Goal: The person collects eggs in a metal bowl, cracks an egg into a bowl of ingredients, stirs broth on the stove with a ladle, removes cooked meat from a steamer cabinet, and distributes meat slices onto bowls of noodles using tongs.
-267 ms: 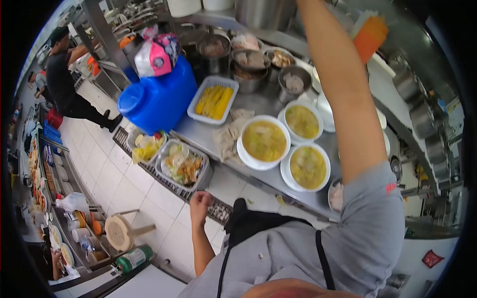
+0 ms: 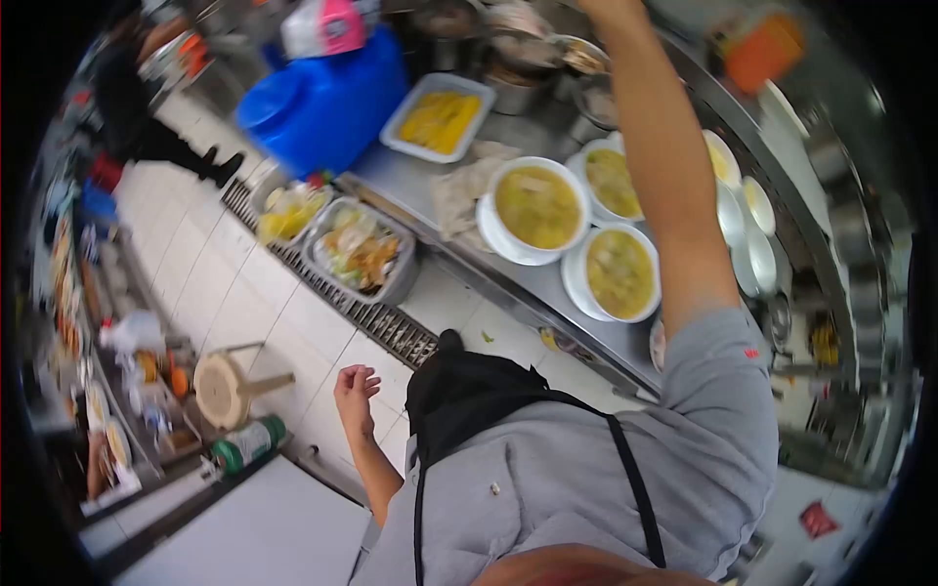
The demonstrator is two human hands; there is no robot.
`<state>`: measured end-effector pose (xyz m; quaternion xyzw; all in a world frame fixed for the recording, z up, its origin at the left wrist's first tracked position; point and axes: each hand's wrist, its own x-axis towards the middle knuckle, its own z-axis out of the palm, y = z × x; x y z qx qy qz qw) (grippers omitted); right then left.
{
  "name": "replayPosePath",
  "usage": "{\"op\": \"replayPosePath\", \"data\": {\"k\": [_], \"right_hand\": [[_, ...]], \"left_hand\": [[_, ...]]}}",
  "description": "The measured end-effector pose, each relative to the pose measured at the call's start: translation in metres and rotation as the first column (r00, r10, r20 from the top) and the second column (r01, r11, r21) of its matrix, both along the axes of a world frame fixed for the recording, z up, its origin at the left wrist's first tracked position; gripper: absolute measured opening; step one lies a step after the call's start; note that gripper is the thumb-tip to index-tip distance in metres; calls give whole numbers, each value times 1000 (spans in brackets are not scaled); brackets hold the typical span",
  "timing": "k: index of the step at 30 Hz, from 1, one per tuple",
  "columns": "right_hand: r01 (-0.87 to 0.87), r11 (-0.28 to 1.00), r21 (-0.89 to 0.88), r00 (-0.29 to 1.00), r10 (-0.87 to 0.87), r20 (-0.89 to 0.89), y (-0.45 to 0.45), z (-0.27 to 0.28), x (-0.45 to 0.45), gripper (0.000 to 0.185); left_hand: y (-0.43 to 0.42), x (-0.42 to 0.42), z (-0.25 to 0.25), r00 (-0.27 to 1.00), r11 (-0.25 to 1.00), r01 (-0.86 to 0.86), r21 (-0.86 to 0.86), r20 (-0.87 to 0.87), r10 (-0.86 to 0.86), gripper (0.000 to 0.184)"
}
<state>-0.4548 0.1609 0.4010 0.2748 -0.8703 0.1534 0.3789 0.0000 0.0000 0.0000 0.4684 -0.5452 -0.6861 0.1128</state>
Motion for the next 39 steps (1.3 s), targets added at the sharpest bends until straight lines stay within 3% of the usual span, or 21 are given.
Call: {"op": "replayPosePath", "data": {"k": [1, 3, 4, 5, 9, 11, 14, 15, 16, 17, 18, 19, 20, 24, 27, 29, 31, 33, 35, 37, 39], "right_hand": [[6, 1000, -2, 1000, -6, 4, -8, 1, 14, 22], [82, 961, 265, 993, -56, -103, -13, -29, -26, 24], [-129, 975, 181, 992, 125, 34, -33, -4, 59, 20], [-293, 935, 200, 944, 316, -98, -44, -26, 53, 17], [-649, 703, 293, 761, 609, 223, -134, -49, 154, 13], [-803, 559, 208, 595, 730, 337, -196, -85, 188, 15], [-932, 356, -64, 273, 809, 521, -298, -165, 222, 10], [-949, 298, -98, 199, 813, 547, -335, -185, 232, 14], [-968, 231, -94, 130, 792, 597, -375, -202, 241, 18], [-972, 171, -164, 46, 815, 577, -408, -226, 249, 20], [-991, 129, -39, 82, 805, 588, -445, -252, 257, 17], [-989, 142, 35, 137, 807, 575, -475, -273, 267, 13], [-984, 164, 66, 174, 843, 508, -509, -298, 274, 11], [-984, 71, 164, 152, 815, 559, -636, -340, 267, 18], [-982, 39, 187, 134, 839, 527, -737, -371, 254, 17], [-951, 22, 308, 181, 848, 498, -808, -383, 243, 15], [-959, 32, 280, 170, 859, 483, -874, -396, 237, 13], [-951, 85, 297, 222, 858, 463, -933, -395, 238, 12], [-930, 128, 345, 283, 848, 447, -981, -396, 231, 12], [-920, 261, 294, 368, 832, 415, -1028, -405, 231, 15], [-914, 314, 258, 405, 751, 522, -1062, -377, 205, 19]], "left_hand": [[-6, 7, 0, 1000, 999, -7, 47, -12, 7, 14], [-25, 15, -11, 996, 995, -82, 56, -27, 84, 13], [-36, 17, -16, 998, 997, -53, 54, -32, 55, 14], [-49, 15, -21, 999, 998, -35, 50, -40, 37, 15], [-133, -9, -3, 985, 999, -5, 46, -173, 13, 17], [-188, -16, 21, 969, 999, 23, 34, -247, -13, 20], [-286, -9, 56, 942, 993, 63, -96, -323, -91, 31], [-322, -4, 57, 955, 983, 48, -180, -278, -98, 37], [-372, 16, 38, 990, 977, 104, -184, -70, -119, 42], [-402, 7, 47, 962, 992, -18, -122, -273, -16, 45], [-434, 2, 57, 906, 996, -56, 73, -416, 81, 45], [-470, 6, 48, 896, 991, -63, 119, -430, 109, 45], [-494, -3, 60, 910, 995, -75, 73, -404, 98, 36], [-634, 4, 9, 978, 996, 64, 70, -205, -49, 15], [-735, 9, -33, 996, 990, 30, 139, -84, -18, 14], [-792, -6, -38, 995, 980, -16, 200, -97, 36, 15], [-855, 3, -45, 996, 965, -57, 257, -51, 73, 17], [-918, 6, -59, 998, 977, -66, 203, 12, 65, 21], [-966, -9, -49, 995, 962, -83, 260, -31, 94, 23], [-1028, -7, -62, 996, 972, -89, 219, 37, 83, 25], [-1075, -21, -59, 996, 981, -88, 173, 37, 83, 22]]}}
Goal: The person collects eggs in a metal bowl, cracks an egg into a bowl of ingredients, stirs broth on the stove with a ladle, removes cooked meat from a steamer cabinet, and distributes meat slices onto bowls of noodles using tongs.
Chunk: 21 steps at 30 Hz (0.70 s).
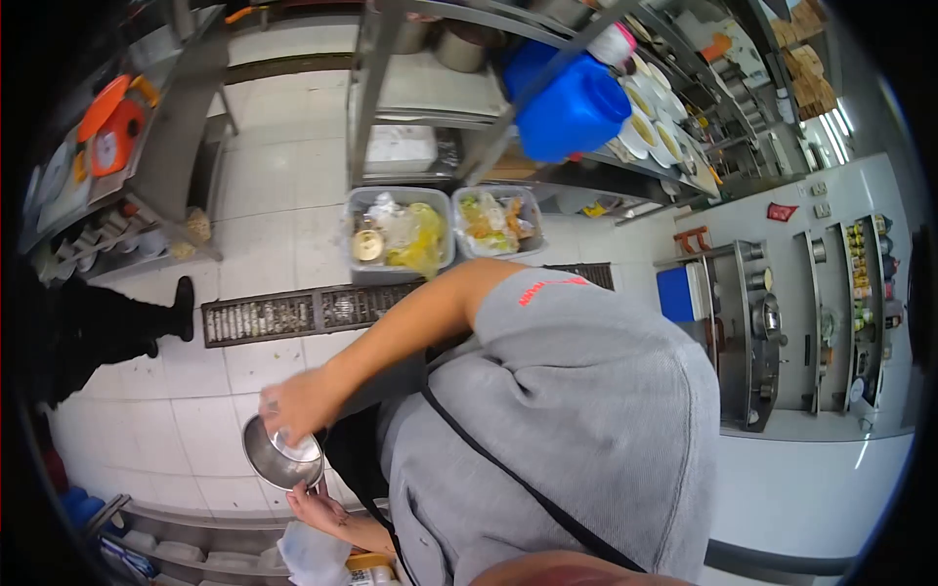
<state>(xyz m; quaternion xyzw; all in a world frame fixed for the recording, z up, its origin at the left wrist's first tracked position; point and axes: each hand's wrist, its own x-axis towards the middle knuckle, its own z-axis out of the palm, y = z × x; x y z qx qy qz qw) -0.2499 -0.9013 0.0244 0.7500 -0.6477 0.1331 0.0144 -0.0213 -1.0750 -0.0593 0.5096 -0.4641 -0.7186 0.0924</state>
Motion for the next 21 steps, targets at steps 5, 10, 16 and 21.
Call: {"op": "replayPosePath", "data": {"k": [5, 10, 16, 21], "right_hand": [[510, 762, 398, 670, -643, 372, -70, -92, -68, 36], [505, 473, 722, 743, -664, -85, -126, -148, -65, 32], [268, 754, 600, 839, -488, 239, -427, -181, -88, 38], [48, 896, 442, 958, -166, 234, -761, -154, -122, 33]], "left_hand": [[-146, 16, -8, 953, 962, 44, -269, 301, 40, 19], [-295, 63, -15, 977, 915, -120, -385, 115, 177, 12], [-473, 39, -11, 850, 844, -478, -244, 112, 514, 24], [-622, 38, -42, 835, 836, -387, -389, 237, 496, 21]]}}
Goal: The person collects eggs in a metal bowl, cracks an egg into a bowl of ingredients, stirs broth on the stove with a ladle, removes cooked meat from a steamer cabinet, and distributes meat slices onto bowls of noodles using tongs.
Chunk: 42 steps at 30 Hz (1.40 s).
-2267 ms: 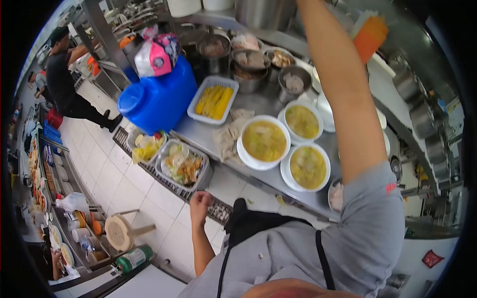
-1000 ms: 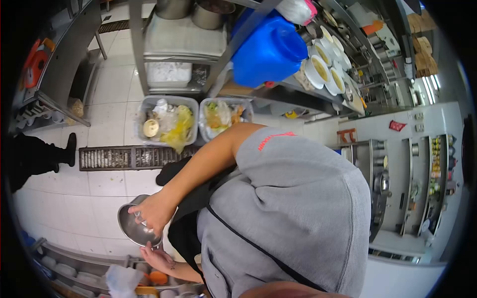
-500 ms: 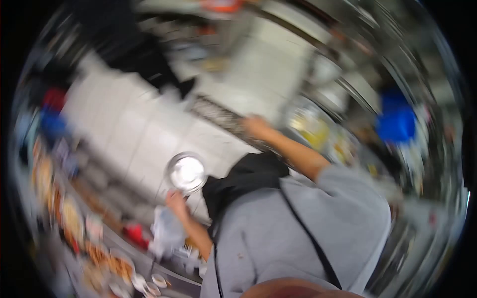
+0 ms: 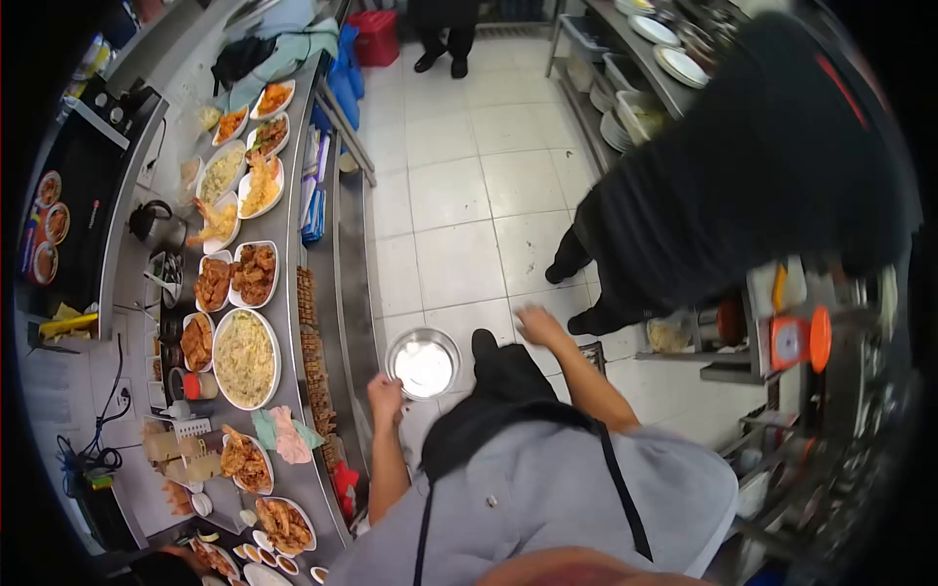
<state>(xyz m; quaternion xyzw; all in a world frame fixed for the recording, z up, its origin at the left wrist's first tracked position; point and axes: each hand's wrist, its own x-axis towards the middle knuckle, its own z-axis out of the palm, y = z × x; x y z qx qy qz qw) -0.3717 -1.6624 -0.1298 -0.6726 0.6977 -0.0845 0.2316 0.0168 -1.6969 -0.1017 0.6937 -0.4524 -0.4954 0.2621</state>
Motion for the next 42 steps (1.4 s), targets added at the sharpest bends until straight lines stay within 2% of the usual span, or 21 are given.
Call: {"op": "replayPosePath", "data": {"k": [1, 3, 6, 9, 12, 14, 15, 16, 17, 18, 19, 20, 21, 24, 28, 31, 33, 34, 35, 37, 42], "right_hand": [[-51, 999, -9, 998, 51, 34, -59, 21, -5, 32], [-134, 985, -105, 988, 142, 64, -174, 59, -23, 32], [-151, 967, -207, 979, 176, 107, -322, 95, -51, 30], [-136, 959, -250, 968, 182, 174, -449, 93, -93, 29], [-73, 988, -133, 984, 93, 149, -543, 34, -162, 29], [12, 1000, -22, 996, -10, 83, -555, -61, -229, 32], [49, 995, 82, 998, -53, 43, -543, -76, -256, 36], [-34, 954, 298, 993, 66, -97, -530, -87, -284, 37], [-28, 799, 601, 954, 201, -222, -525, -62, -291, 37], [-20, 684, 729, 943, 254, -213, -528, -56, -303, 37], [6, 641, 768, 964, 201, -175, -531, -58, -320, 37], [48, 589, 807, 982, 121, -146, -531, -60, -338, 37], [105, 557, 824, 991, 10, -133, -534, -71, -358, 38], [256, 518, 816, 961, -232, -154, -591, -87, -398, 39], [311, 533, 787, 930, -340, -137, -706, -131, -451, 41], [205, 667, 716, 976, -191, -101, -835, -188, -501, 44], [102, 826, 554, 993, -52, -105, -949, -234, -542, 45], [164, 879, 447, 986, -140, -86, -1050, -134, -532, 37], [193, 965, 179, 980, -198, 6, -1124, -131, -548, 41], [266, 961, 70, 935, -275, 223, -1281, -69, -568, 43], [341, 923, -177, 912, -280, 300, -1569, 30, -653, 48]], "left_hand": [[-23, -23, 41, 974, 983, -156, 92, -149, 169, 21], [-75, -41, 55, 935, 965, -248, 84, -242, 261, 20], [-158, -73, 94, 899, 943, -324, 75, -285, 332, 18], [-255, -96, 83, 871, 928, -362, 94, -320, 372, 17], [-371, -126, 58, 873, 935, -337, 110, -335, 354, 17], [-459, -141, 33, 898, 946, -273, 175, -307, 316, 12], [-510, -154, 15, 940, 976, -203, 83, -262, 218, 5], [-554, -165, 6, 968, 988, -152, 12, -198, 151, 6], [-600, -175, 12, 997, 997, -38, 73, -68, 43, 19], [-645, -210, 82, 992, 998, -49, -28, -119, 46, 17], [-692, -225, 73, 977, 996, -66, -52, -206, 54, 3], [-738, -237, 91, 992, 987, 105, -124, -56, -113, 3], [-783, -258, 100, 984, 999, 13, 34, -179, -7, 2], [-908, -317, 100, 971, 993, 30, -112, -233, -55, 18], [-1048, -377, 79, 962, 999, 28, -46, -269, -39, 6], [-1134, -418, 52, 962, 999, -38, 1, -270, 37, 12], [-1180, -445, 57, 957, 993, -103, 60, -266, 115, 18], [-1203, -460, 63, 944, 987, -147, 71, -287, 161, 19], [-1227, -478, 72, 928, 978, -191, 79, -310, 206, 20], [-1281, -512, 87, 925, 974, -201, 101, -308, 222, 19], [-1430, -590, 56, 926, 974, -180, 136, -311, 214, 17]]}}
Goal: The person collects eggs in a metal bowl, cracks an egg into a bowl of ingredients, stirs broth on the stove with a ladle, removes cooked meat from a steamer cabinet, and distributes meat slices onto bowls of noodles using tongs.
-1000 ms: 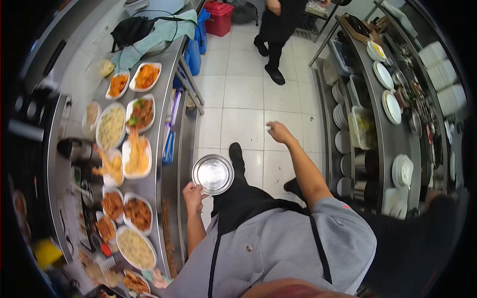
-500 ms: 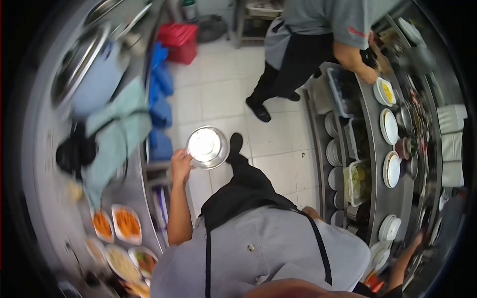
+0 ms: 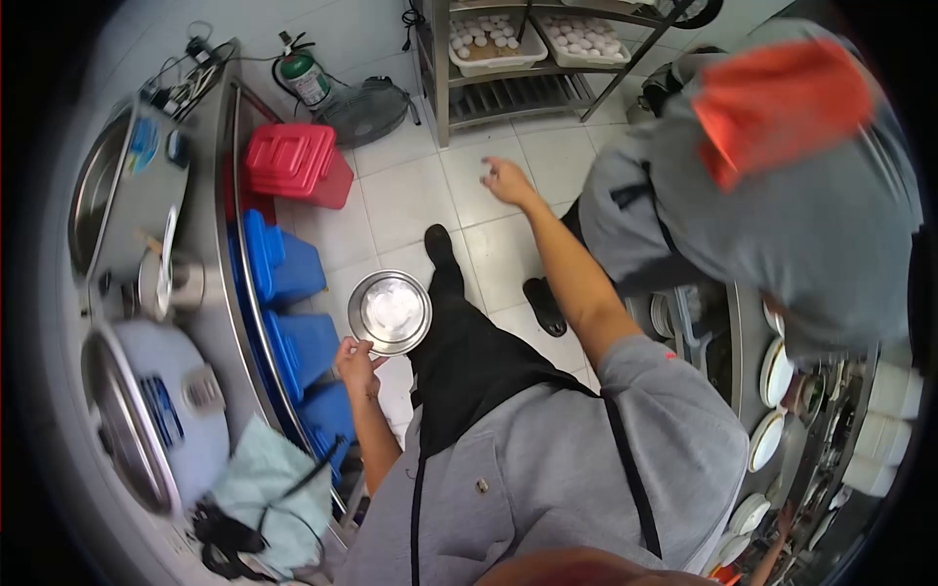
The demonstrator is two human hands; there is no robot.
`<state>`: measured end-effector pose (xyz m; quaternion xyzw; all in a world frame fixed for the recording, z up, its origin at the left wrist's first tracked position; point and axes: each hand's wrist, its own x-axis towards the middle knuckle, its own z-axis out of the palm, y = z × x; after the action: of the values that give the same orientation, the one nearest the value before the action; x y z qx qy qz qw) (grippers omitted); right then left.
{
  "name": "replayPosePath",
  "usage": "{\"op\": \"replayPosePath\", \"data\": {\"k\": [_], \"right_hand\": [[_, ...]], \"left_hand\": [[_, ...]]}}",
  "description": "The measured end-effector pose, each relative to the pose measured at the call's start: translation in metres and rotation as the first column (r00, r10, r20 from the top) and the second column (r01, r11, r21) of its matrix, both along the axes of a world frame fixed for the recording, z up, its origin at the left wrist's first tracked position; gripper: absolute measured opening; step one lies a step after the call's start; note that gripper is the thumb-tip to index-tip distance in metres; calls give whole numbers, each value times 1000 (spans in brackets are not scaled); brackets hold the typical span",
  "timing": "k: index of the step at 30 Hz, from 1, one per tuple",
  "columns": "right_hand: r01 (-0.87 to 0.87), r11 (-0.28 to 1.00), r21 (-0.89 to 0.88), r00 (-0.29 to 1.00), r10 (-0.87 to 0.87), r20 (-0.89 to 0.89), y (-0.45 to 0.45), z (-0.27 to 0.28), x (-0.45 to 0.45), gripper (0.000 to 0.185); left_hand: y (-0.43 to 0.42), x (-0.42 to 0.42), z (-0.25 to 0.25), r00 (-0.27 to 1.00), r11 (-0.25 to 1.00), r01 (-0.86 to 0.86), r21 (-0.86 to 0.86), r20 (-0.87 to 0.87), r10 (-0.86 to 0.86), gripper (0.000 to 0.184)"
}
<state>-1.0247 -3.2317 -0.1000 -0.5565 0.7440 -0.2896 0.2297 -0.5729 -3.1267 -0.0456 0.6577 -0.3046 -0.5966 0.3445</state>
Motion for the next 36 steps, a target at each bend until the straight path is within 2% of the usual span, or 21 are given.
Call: {"op": "replayPosePath", "data": {"k": [3, 6, 8, 9, 11, 12, 13, 15, 17, 21, 26, 28, 30, 32, 34, 36], "right_hand": [[143, 988, -53, 986, -138, 91, -104, 18, -76, 48], [275, 961, -27, 960, -273, 62, -212, -6, -186, 50], [327, 944, -50, 935, -331, -128, -277, -41, -248, 52], [352, 935, -40, 930, -354, -97, -308, -61, -274, 52], [381, 920, -93, 886, -392, -248, -376, -89, -331, 54], [402, 913, -66, 869, -403, -289, -403, -106, -351, 53], [429, 903, -41, 856, -420, -300, -428, -121, -367, 52], [499, 866, 27, 827, -466, -315, -471, -147, -396, 50], [525, 843, 115, 828, -475, -299, -500, -171, -405, 48], [534, 822, 201, 840, -488, -235, -511, -195, -401, 44], [509, 836, 204, 861, -501, -92, -504, -195, -395, 38], [501, 840, 207, 861, -509, -16, -501, -194, -393, 37], [486, 850, 205, 855, -510, 88, -494, -190, -393, 35], [467, 857, 216, 816, -512, 267, -485, -187, -389, 33], [407, 885, 226, 651, -454, 609, -469, -180, -392, 31], [331, 915, 232, 346, -347, 872, -441, -163, -391, 29]], "left_hand": [[-94, -53, -35, 999, 1000, 1, 11, -39, -1, 19], [-182, -116, -45, 998, 997, 66, 43, -4, -66, 19], [-228, -141, -49, 984, 988, 131, 81, 115, -140, 19], [-247, -158, -55, 968, 982, 163, 93, 177, -177, 19], [-281, -193, -51, 972, 969, 185, 162, 115, -205, 17], [-295, -217, -40, 970, 960, 181, 214, 124, -210, 15], [-306, -222, -48, 888, 931, 286, 224, 304, -346, 15], [-324, -261, -54, 903, 946, 238, 219, 309, -299, 15], [-336, -297, -58, 941, 949, 218, 229, 210, -267, 16], [-367, -353, -55, 908, 878, 338, 338, 127, -398, 15], [-397, -385, -59, 836, 812, 478, 337, 111, -538, 17], [-408, -395, -64, 828, 806, 484, 342, 120, -548, 15], [-418, -416, -67, 801, 792, 507, 341, 154, -579, 13], [-428, -435, -73, 755, 762, 557, 330, 181, -630, 12], [-438, -455, -89, 736, 742, 599, 300, 158, -658, 10], [-447, -474, -103, 743, 728, 608, 318, 97, -663, 8]]}}
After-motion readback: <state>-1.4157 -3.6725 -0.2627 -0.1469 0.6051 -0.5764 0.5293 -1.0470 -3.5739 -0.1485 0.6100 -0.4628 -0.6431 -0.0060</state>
